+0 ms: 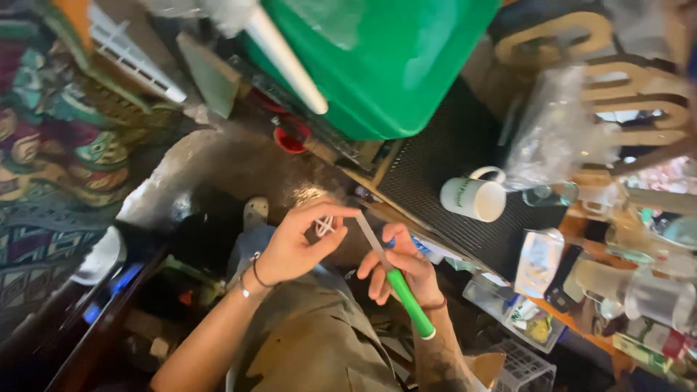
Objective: The person fills a small cup with water from a large dispenser, then uses a green-handled whisk to stir the contents. They move around a cluttered workspace, handling a white mug and a digital scale before returning to the dispenser to fill the cup again.
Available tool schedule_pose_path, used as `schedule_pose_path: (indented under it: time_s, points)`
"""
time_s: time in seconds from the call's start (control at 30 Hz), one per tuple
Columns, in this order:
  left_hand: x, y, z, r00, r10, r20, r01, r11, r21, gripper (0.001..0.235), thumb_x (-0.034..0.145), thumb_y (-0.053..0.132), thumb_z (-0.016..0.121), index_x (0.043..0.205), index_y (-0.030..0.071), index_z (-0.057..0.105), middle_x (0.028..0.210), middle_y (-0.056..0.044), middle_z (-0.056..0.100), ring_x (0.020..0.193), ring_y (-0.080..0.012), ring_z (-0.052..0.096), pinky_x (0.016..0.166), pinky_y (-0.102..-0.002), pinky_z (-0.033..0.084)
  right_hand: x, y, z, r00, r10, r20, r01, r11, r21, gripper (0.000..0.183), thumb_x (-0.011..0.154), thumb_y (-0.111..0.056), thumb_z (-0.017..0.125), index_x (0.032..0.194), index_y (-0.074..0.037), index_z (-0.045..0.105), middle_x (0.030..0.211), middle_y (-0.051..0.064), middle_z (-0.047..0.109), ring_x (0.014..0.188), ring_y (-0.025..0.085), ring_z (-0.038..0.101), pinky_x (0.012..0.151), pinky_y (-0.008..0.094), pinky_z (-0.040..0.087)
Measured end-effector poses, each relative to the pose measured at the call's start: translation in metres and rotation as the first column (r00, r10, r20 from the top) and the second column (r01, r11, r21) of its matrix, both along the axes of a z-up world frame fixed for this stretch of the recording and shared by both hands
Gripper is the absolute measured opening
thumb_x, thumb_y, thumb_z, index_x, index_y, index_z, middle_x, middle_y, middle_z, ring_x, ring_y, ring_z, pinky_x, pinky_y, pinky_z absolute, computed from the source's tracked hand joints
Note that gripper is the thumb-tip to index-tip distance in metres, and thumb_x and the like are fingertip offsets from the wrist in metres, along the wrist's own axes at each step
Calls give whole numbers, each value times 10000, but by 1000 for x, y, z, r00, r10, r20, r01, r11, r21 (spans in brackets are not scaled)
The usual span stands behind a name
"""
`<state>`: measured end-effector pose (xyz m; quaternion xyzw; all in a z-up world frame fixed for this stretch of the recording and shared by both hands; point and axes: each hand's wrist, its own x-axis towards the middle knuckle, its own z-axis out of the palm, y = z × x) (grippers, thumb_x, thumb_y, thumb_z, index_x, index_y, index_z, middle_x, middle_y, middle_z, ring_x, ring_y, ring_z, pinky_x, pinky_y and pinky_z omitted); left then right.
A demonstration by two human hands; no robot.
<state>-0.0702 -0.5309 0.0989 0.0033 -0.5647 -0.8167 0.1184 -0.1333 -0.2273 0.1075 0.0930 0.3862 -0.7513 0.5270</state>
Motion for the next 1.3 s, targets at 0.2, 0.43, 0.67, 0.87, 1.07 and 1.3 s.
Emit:
schedule_pose_path:
  time_s: [0.2, 0.43, 0.67, 0.87, 1.07, 1.3]
  points:
    - [-21, 27, 63, 983, -86, -163, 92, 995, 29, 381, 1030, -46, 770, 1402, -14, 849, 940, -116, 781, 755, -197, 653, 700, -341, 524, 6, 25, 42, 979, -118, -166, 84, 977, -197, 223, 1155, -70, 432, 1274, -222, 319, 952, 619, 641, 556, 595, 769, 493, 487, 700]
    - [-55, 55, 115, 929, -202, -309, 205, 979, -23, 362, 1010, -74, 780, 1367, -65, 832, 914, -135, 747, 711, -182, 617, 655, -329, 519, 9, 23, 106, 901, -310, -305, 239, 939, -249, 219, 1154, -100, 478, 1232, -209, 304, 848, 524, 679, 477, 488, 760, 441, 399, 647]
    - [-64, 87, 142, 909, -299, -291, 247, 948, -202, 316, 1073, 11, 768, 1386, 4, 807, 1079, -125, 731, 832, -164, 647, 729, -303, 547, 30, 30, 147, 844, -520, -132, 453, 822, -344, 140, 1128, -39, 474, 1154, -121, 364, 841, 481, 668, 411, 402, 670, 337, 357, 445]
    - [-68, 114, 155, 894, -365, -259, 299, 918, -260, 99, 1122, 86, 753, 1218, 63, 758, 1313, -191, 776, 1078, -196, 736, 862, -266, 597, 53, 47, 159, 845, -535, -12, 499, 795, -345, 113, 1106, -51, 521, 1095, -52, 409, 865, 461, 681, 468, 383, 678, 373, 323, 376]
    - [-65, 146, 156, 822, -518, -237, 493, 855, -158, 91, 1121, 48, 735, 1082, 67, 655, 1250, -273, 854, 1142, -292, 859, 979, -318, 673, 85, 70, 143, 771, -634, 55, 603, 700, -382, 182, 1048, -69, 559, 1006, -30, 387, 800, 474, 670, 430, 393, 640, 329, 319, 312]
    - [-44, 225, 158, 755, -636, -159, 638, 769, -48, 81, 1103, 47, 767, 1056, 59, 703, 1168, -277, 859, 1069, -289, 869, 942, -312, 654, 157, 108, 80, 456, -888, 53, 723, 335, -604, 384, 1140, -164, 681, 1375, 27, 445, 907, 385, 739, 555, 394, 736, 471, 441, 638]
